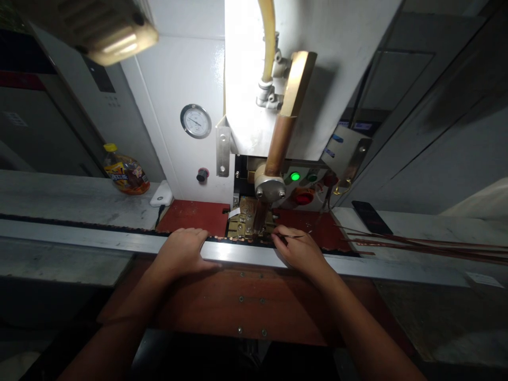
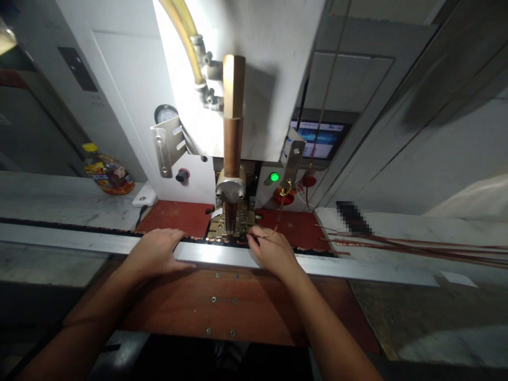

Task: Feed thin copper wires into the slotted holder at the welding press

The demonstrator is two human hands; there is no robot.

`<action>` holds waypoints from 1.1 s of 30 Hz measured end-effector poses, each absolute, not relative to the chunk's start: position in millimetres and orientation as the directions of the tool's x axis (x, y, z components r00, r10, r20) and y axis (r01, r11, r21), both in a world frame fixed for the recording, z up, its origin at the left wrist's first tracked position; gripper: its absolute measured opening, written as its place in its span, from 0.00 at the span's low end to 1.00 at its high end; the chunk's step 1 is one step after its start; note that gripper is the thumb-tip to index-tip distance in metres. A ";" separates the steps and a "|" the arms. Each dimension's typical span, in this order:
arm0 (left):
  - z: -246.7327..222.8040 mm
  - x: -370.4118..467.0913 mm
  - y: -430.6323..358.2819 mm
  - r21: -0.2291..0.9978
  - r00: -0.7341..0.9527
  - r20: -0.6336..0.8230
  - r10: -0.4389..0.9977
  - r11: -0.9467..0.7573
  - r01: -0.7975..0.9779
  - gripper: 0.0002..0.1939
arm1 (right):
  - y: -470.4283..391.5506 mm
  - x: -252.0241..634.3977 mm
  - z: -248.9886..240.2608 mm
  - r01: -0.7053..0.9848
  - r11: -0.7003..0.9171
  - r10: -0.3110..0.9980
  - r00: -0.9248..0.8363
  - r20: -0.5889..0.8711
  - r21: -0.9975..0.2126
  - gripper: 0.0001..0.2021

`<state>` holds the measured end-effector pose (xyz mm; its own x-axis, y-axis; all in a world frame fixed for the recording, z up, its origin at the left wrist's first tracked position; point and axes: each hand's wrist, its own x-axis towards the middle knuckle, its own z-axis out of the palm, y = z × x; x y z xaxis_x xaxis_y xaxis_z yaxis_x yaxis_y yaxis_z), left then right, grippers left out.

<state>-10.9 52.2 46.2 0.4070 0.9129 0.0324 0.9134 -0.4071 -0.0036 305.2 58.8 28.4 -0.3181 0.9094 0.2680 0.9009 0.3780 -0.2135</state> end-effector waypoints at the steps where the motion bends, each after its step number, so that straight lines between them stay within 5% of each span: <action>1: 46.2 -10.9 52.3 -0.004 0.408 0.036 0.912 -0.408 0.913 0.35 | 58.9 305.4 27.8 0.900 0.380 0.908 -0.318 0.273 -0.213 0.11; 33: 46.9 -10.6 49.9 0.000 0.410 0.038 0.911 -0.410 0.912 0.35 | 53.6 301.4 32.9 0.922 0.334 0.929 -0.286 0.234 -0.198 0.10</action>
<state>-10.6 49.9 46.9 0.4096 0.9115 0.0383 0.9121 -0.4099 0.0004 301.4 53.6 32.9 -0.2861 0.9291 0.2342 0.9216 0.3337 -0.1981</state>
